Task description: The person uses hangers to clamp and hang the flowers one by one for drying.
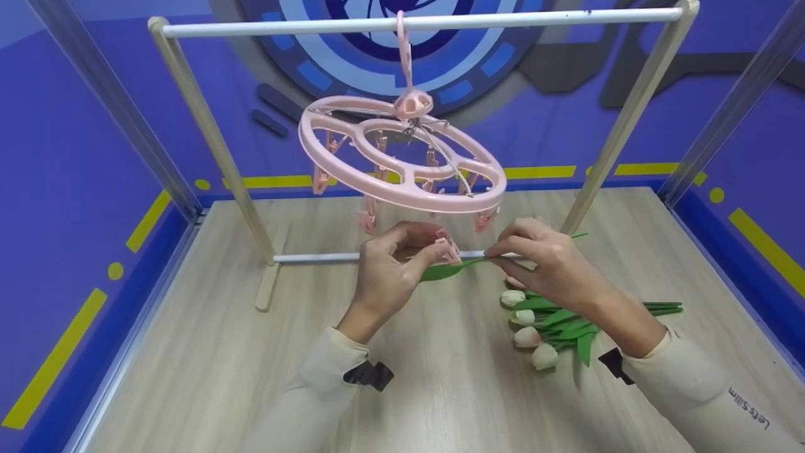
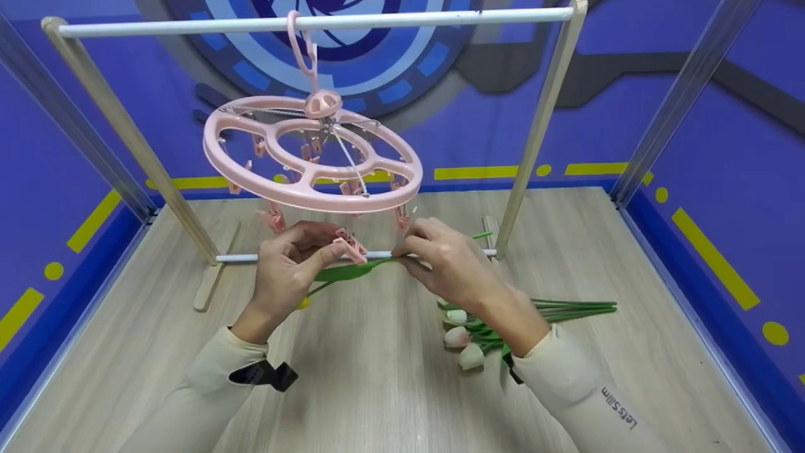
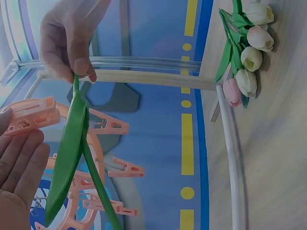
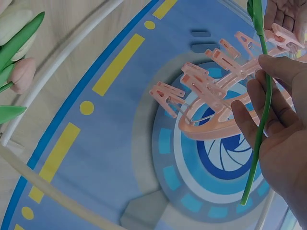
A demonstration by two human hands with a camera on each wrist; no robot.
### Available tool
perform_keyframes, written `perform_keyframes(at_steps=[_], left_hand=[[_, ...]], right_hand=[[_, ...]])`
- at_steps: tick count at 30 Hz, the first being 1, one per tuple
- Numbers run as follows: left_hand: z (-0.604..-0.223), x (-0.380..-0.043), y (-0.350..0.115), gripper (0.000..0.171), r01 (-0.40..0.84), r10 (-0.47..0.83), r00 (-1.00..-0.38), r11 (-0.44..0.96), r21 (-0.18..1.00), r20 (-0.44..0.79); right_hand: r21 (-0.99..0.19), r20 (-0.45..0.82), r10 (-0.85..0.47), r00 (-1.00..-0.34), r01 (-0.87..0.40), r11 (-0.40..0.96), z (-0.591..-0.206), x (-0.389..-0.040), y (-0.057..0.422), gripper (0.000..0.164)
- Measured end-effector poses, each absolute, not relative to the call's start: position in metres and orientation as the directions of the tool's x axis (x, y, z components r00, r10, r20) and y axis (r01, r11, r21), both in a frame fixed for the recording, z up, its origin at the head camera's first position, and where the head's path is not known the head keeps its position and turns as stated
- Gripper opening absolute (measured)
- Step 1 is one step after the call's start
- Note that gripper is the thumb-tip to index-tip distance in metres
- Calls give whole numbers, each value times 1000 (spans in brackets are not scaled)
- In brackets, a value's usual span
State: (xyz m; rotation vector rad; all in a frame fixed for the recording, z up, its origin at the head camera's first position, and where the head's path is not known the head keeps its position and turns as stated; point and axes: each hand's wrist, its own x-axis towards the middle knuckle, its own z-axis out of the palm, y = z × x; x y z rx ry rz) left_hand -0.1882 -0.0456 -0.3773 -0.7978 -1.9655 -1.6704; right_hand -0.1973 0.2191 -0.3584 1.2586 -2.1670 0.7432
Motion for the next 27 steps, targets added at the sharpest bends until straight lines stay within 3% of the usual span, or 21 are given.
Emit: perform_keyframes(at_steps=[12, 27], left_hand=[[-376, -189, -42, 18, 679, 157, -732, 88, 729, 663], [-376, -190, -41, 18, 671, 169, -738, 82, 737, 653]], right_hand=[[-164, 696, -617, -368, -918, 362, -355, -200, 207, 35], [-146, 698, -613, -370, -912, 384, -356, -199, 201, 33]])
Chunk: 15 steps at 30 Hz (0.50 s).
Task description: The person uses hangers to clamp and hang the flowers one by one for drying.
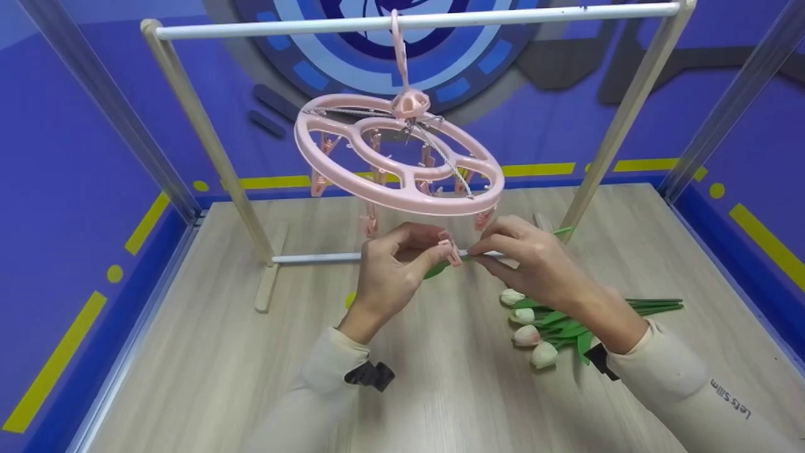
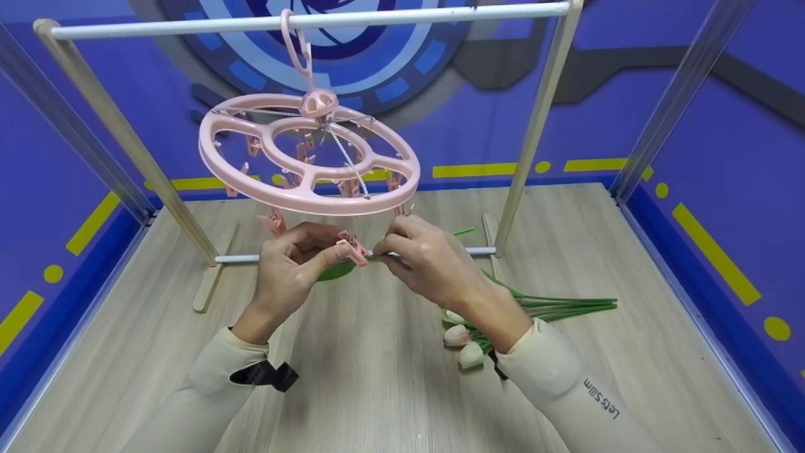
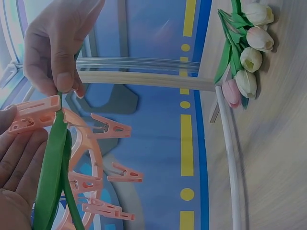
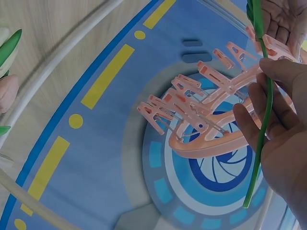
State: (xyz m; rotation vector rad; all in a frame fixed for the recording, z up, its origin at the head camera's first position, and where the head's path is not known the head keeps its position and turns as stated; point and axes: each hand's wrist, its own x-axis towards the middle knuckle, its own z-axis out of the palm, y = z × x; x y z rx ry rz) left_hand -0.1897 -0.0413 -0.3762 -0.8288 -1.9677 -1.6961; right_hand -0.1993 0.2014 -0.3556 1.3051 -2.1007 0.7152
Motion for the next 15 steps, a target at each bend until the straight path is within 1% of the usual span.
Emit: perform_keyframes(at_steps=[4, 11, 15], left_hand=[[-376, -189, -42, 19, 667, 166, -742, 86, 740, 650], [-377, -189, -42, 21, 656, 155, -753, 92, 749, 640], [-378, -190, -42, 22, 651, 146, -757, 93, 753, 637]], right_hand=[[-142, 699, -612, -368, -911, 387, -355, -199, 201, 33], [-119, 715, -609, -343, -919, 377, -355, -200, 200, 33], [-116, 717, -609, -339, -919, 376, -355, -199, 200, 34]])
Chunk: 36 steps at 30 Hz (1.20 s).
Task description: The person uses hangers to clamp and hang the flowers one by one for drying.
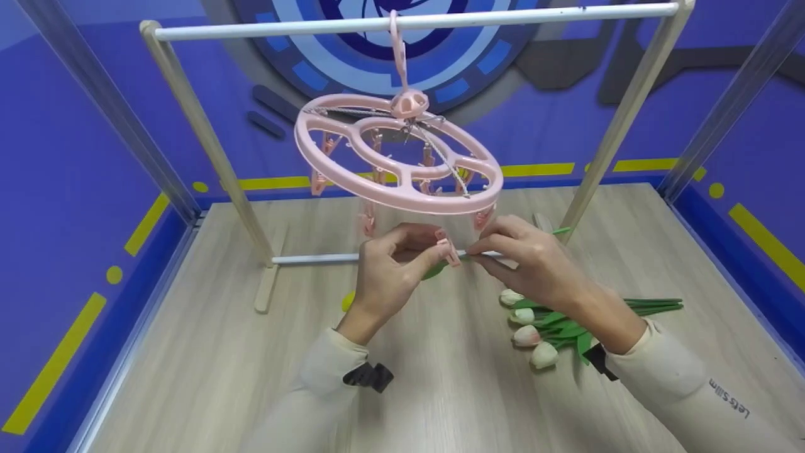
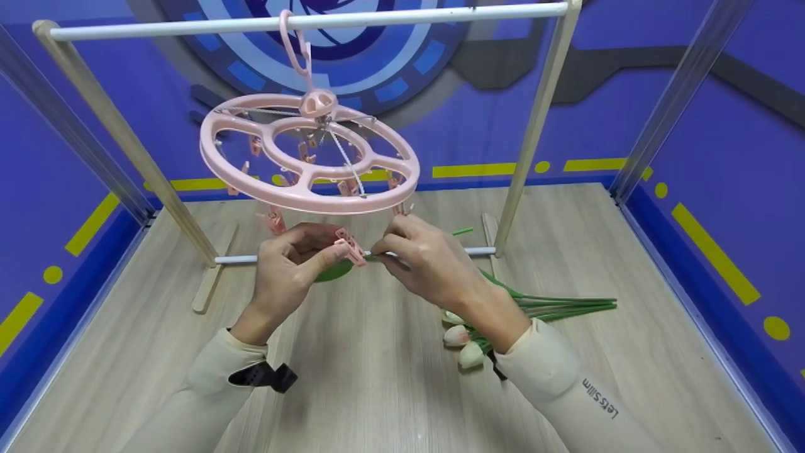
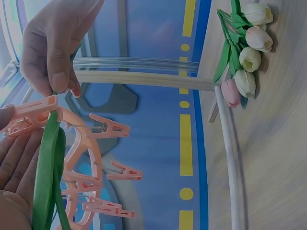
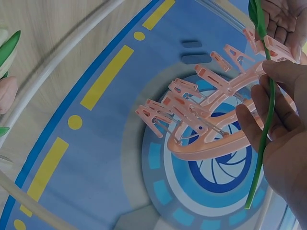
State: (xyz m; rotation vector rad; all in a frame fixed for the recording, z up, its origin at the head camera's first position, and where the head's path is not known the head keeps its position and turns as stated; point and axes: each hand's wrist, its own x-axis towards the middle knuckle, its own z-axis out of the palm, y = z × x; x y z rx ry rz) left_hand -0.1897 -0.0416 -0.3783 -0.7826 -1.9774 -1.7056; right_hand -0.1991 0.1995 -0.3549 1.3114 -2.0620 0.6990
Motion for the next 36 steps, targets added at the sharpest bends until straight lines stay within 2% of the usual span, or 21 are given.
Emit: perform_keyframes(at_steps=[16, 22, 29, 36], left_hand=[[-377, -187, -45, 34, 599, 142, -799, 113, 792, 584], [-377, -186, -53, 32, 633, 89, -773, 143, 760, 628], [-376, -186, -69, 25, 691, -25, -713, 142, 709, 701], [-372, -185, -86, 26, 718, -87, -665, 197, 668, 741]], right_hand=[[-157, 713, -599, -364, -916, 370, -355, -198, 200, 35], [-164, 706, -599, -378, -910, 380, -355, -198, 203, 33], [-178, 719, -591, -367, -918, 354, -356, -202, 210, 34], [-176, 721, -587, -368, -917, 359, -358, -204, 215, 36]])
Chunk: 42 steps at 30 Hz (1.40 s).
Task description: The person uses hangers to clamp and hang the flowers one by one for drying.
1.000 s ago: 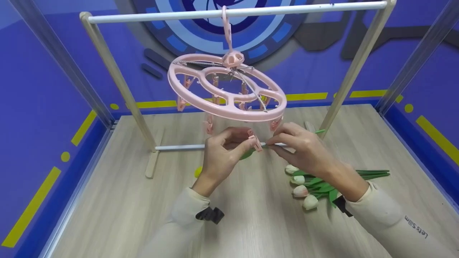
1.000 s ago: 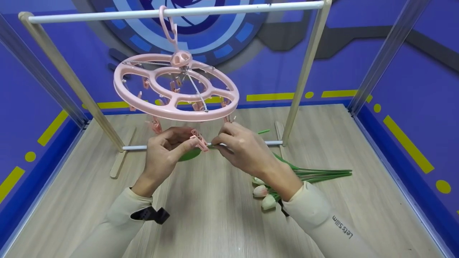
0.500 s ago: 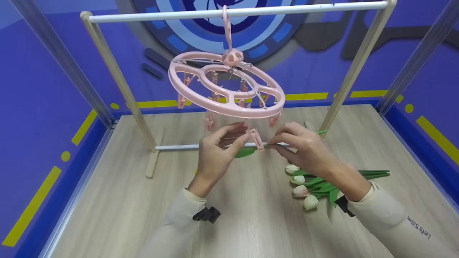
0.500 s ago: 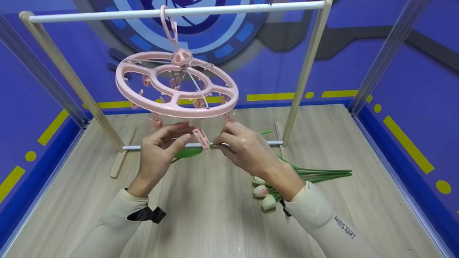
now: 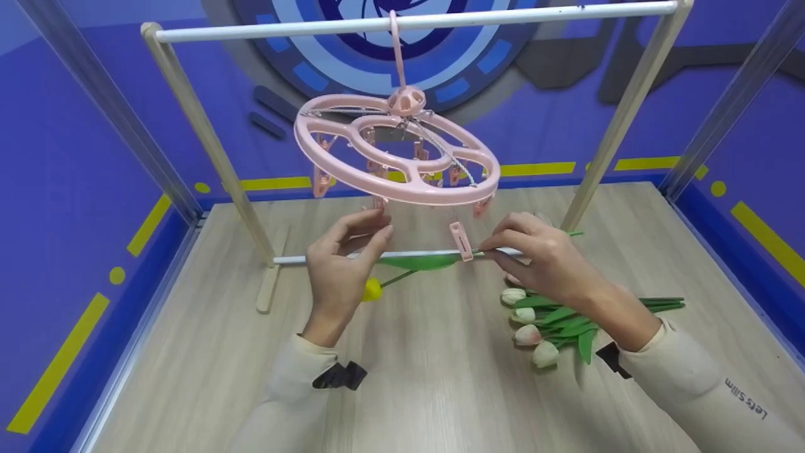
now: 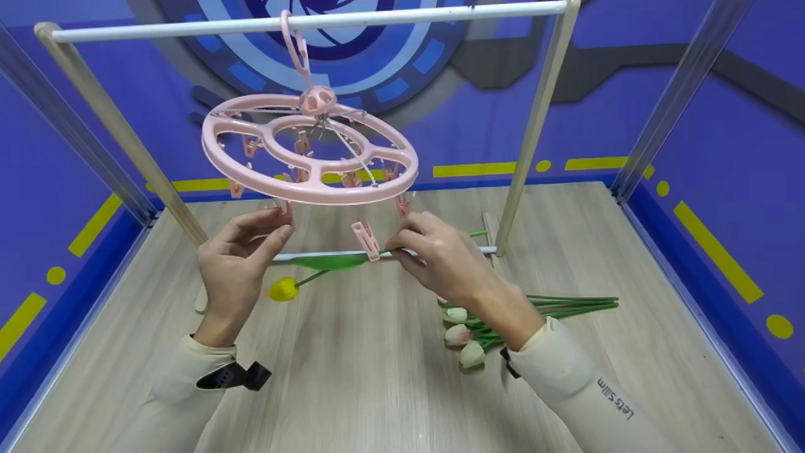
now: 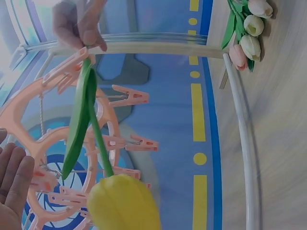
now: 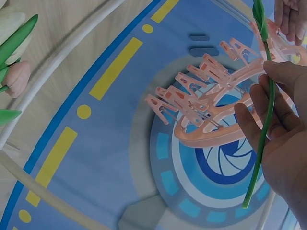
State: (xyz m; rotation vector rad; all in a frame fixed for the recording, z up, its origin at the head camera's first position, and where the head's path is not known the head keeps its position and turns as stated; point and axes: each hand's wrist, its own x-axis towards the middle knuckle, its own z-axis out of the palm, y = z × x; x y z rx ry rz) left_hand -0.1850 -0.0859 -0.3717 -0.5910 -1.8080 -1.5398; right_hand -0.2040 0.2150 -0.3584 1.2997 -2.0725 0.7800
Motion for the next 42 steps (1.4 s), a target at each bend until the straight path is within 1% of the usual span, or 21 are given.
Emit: perform_keyframes(at_steps=[5, 11, 15, 19, 24, 28, 33, 37, 42], left_hand=[[-370, -184, -93, 23, 701, -130, -660, 247, 669, 740], [-370, -187, -94, 24, 692, -153, -667, 233, 683, 729], [-370, -192, -91, 26, 683, -135, -694, 187, 706, 707], [-370, -196, -88, 25, 677, -95, -716, 149, 721, 692], [-369, -200, -86, 20, 681, -67, -716, 148, 717, 695], [-369, -200, -85, 16, 685, -66, -715, 128, 717, 696], [-368, -198, -85, 16, 679, -60, -723, 124, 723, 689], [-367, -195, -84, 20, 653, -64, -744, 140, 744, 665], [-366, -193, -83, 31, 611, -79, -780, 118, 783, 621]], right_hand=[[-163, 726, -585, -362, -916, 365, -359, -206, 218, 36], [-166, 706, -593, -386, -905, 392, -359, -206, 222, 36], [-171, 694, -595, -405, -896, 410, -358, -206, 225, 35], [-167, 694, -593, -409, -892, 421, -358, -206, 226, 33], [-158, 699, -590, -404, -892, 424, -358, -206, 227, 33], [-169, 694, -587, -416, -888, 428, -358, -205, 228, 33], [-187, 686, -584, -434, -881, 435, -358, -204, 228, 33], [-195, 679, -584, -445, -876, 440, -358, -204, 229, 33], [-192, 682, -583, -441, -878, 438, -358, -204, 228, 34]])
